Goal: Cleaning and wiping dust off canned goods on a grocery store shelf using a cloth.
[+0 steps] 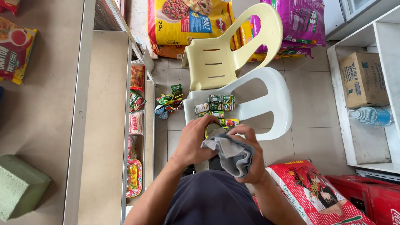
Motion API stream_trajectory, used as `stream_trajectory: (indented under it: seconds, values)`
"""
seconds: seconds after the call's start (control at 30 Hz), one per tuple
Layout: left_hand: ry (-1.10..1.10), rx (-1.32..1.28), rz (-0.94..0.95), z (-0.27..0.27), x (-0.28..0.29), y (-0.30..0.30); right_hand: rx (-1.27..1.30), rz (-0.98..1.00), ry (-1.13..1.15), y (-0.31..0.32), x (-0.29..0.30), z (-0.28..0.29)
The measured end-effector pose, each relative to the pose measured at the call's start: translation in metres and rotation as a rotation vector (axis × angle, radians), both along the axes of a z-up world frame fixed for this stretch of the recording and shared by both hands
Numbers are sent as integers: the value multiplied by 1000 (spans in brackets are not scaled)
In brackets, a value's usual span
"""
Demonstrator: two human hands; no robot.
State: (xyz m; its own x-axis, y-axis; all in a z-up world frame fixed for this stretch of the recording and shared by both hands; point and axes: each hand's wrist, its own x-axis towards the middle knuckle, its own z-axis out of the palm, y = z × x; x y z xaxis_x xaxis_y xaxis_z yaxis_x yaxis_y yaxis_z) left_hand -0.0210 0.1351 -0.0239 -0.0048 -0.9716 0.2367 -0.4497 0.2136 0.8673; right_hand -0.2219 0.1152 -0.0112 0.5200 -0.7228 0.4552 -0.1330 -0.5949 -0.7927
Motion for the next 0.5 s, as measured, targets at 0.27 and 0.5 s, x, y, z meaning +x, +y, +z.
stream_trajectory:
  seconds: [0.27,0.5]
  values:
    - [42,81,29,14,11,-20,137,-133,-32,-23,7,-2]
    - [24,-47,-21,9,1,-29,-36,-2,14,-46,13,7]
